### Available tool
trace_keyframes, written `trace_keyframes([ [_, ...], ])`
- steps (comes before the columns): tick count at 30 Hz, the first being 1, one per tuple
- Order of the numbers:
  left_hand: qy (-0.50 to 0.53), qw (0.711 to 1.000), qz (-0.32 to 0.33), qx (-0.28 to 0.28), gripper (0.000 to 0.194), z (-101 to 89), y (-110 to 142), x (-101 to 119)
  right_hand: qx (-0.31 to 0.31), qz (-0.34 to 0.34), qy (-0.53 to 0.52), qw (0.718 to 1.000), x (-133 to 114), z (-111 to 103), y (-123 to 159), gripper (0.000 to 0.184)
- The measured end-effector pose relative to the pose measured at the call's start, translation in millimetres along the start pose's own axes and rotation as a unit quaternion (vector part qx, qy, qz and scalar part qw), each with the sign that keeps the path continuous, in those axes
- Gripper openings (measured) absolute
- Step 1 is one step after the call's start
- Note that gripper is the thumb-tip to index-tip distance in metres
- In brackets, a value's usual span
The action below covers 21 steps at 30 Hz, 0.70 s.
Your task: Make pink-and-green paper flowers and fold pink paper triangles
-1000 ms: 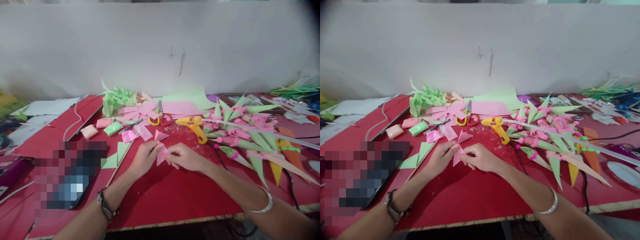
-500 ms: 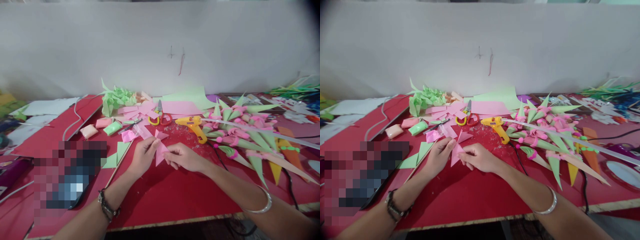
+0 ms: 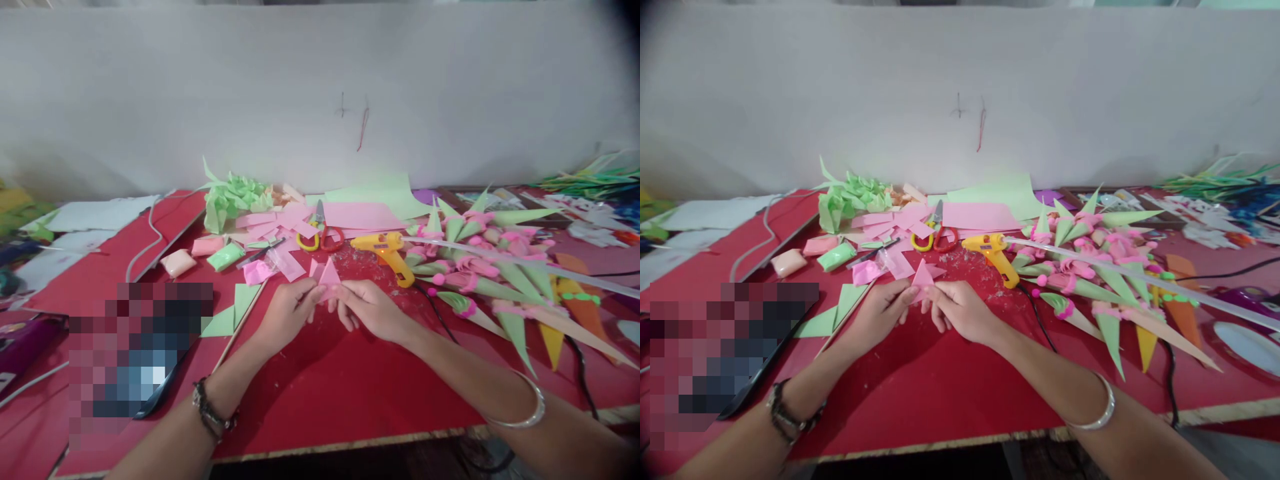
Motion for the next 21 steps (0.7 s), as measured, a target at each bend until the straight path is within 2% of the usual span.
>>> trace_keyframes([
  [5, 0.033, 0.999, -0.017, 0.006, 0.034, -1.0, 0.3, -0.4, 0.002, 0.008, 0.006, 1.000, 5.8, -1.5, -1.9, 0.034],
  [7, 0.054, 0.997, -0.030, 0.044, 0.034, -9.8, -2.9, -4.0, 0.025, -0.010, 0.020, 0.999, 5.5, -6.2, -3.9, 0.028],
  [10, 0.092, 0.983, -0.068, 0.147, 0.034, -32.5, -7.7, -15.4, 0.099, -0.108, 0.093, 0.985, -7.0, -18.2, -6.2, 0.018],
  [13, 0.126, 0.963, -0.091, 0.219, 0.031, -47.3, -9.1, -24.3, 0.127, -0.207, 0.207, 0.948, -17.3, -15.3, -7.1, 0.032],
  [17, 0.160, 0.958, -0.086, 0.221, 0.029, -46.3, -10.3, -25.0, 0.124, -0.221, 0.340, 0.906, -7.8, -3.8, -17.6, 0.047],
  [21, 0.163, 0.959, -0.083, 0.215, 0.030, -44.3, -9.8, -25.1, 0.080, -0.214, 0.406, 0.885, 1.2, 4.8, -26.3, 0.036],
])
Point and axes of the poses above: each hand's wrist, its own y-axis away from the middle knuckle, its own z-axis out of the palm, x = y × z, the point moved 9 cm from there along -y, towards the middle knuckle, and after that the axes turned 9 degrees about x, right-handed, at the moved point
